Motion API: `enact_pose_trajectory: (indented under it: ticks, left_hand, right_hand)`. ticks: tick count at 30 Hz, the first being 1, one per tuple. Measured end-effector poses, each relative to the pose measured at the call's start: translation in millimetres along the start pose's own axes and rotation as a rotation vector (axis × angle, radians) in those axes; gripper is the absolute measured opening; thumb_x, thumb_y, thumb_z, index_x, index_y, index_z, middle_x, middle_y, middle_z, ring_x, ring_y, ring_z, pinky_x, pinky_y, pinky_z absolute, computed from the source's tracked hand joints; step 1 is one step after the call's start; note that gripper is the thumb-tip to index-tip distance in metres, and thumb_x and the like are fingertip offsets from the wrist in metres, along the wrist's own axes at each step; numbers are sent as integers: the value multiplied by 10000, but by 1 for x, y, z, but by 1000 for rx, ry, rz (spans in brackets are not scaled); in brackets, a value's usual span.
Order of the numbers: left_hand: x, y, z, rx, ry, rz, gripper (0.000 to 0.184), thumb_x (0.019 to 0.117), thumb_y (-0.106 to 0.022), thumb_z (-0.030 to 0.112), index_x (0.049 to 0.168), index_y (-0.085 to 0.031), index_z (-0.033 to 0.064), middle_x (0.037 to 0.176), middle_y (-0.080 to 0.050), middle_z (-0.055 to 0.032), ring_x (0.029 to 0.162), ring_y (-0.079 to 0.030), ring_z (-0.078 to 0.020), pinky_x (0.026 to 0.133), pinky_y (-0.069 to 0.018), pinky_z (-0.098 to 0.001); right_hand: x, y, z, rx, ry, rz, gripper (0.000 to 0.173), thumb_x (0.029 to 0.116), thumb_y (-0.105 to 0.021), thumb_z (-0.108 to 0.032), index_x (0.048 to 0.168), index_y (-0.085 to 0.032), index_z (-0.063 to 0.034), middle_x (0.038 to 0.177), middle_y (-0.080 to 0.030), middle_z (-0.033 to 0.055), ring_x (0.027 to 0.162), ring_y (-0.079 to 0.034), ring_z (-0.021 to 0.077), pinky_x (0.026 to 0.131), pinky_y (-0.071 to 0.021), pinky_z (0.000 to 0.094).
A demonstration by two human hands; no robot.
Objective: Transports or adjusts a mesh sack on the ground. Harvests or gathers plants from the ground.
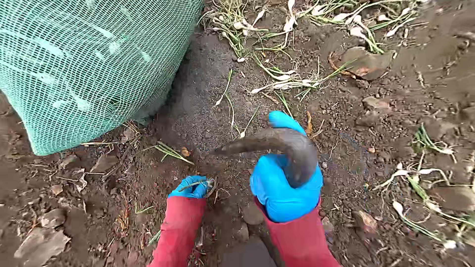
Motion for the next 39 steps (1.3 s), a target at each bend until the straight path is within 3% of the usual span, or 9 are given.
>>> enact_pose_trajectory:
  ticks: [3,7,11,15,19,22,28,36,39]
  left_hand:
    - [42,17,40,182,-33,28,135,942,-739,124,1045,-722,38,1023,-744,-82,957,-705,-190,862,-580,-404]
    - [76,-40,19,941,-143,-9,367,925,-702,285,1254,-730,125,1595,-445,-158,1476,-366,-444,1172,-269,-689]
    - [48,-40,82,811,-246,216,343,879,-773,447,1038,-779,144,1243,-668,-200,1196,-590,-454,935,-491,-650]
    - [72,-122,103,806,-127,-190,423,1017,-575,461,1131,-752,94,1259,-683,-182,1250,-603,-405,971,-507,-635]
    - [32,-83,19,441,92,-278,285,1036,-597,327,1119,-747,99,1050,-752,-99,1012,-714,-254,931,-553,-527]
    - [26,-40,32,112,104,-127,161,1005,-669,139,1103,-703,17,928,-753,-106,826,-735,-193,808,-611,-398]
    - [40,-122,21,1097,-202,-178,387,884,-731,331,1226,-746,151,1680,-315,-117,1531,-245,-470,1155,-284,-724]
    - [22,-130,90,1045,-5,-268,530,975,-567,602,1031,-769,115,1135,-729,-165,1123,-679,-383,900,-539,-650]
    - [32,-156,49,1000,71,-414,517,1021,-528,527,1090,-743,61,1171,-719,-196,1128,-686,-386,922,-532,-661]
  right_hand:
    - [-38,-37,91,-224,-254,28,597,872,-682,-17,1442,-578,-164,1125,-729,53,890,-698,113,786,-591,333]
    - [-41,-16,30,-192,-202,31,487,824,-692,-14,1307,-641,18,1082,-748,72,950,-717,88,859,-605,271]
    - [-46,46,5,-250,-73,-7,529,820,-664,24,1341,-639,-68,1192,-723,14,894,-700,63,770,-609,252]
    - [-68,74,6,-352,-159,36,562,814,-641,48,1372,-580,59,1258,-704,81,942,-697,40,825,-593,219]
    - [-38,77,-23,-20,-87,86,443,914,-672,-135,1348,-591,-175,596,-544,-24,403,-452,71,374,-446,260]
    - [-40,55,56,-101,-215,208,566,889,-656,-66,1433,-561,-193,793,-664,37,488,-532,107,448,-499,301]
    - [-54,65,11,-128,-174,168,521,851,-669,-15,1361,-643,-113,1115,-733,18,728,-681,72,623,-596,245]
    - [-90,137,19,-310,-222,202,543,841,-660,-70,1383,-612,-67,1102,-737,25,817,-695,47,710,-598,236]
    - [-63,134,-39,-76,-38,181,480,872,-674,-65,1347,-626,-118,763,-670,-6,459,-509,52,398,-470,219]
Point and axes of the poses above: each hand's wrist, its own x-axis towards the middle knuckle, its own y-axis out of the back of the hand, z = x × y, the point moved 8 cm from there along x, towards the middle knuckle
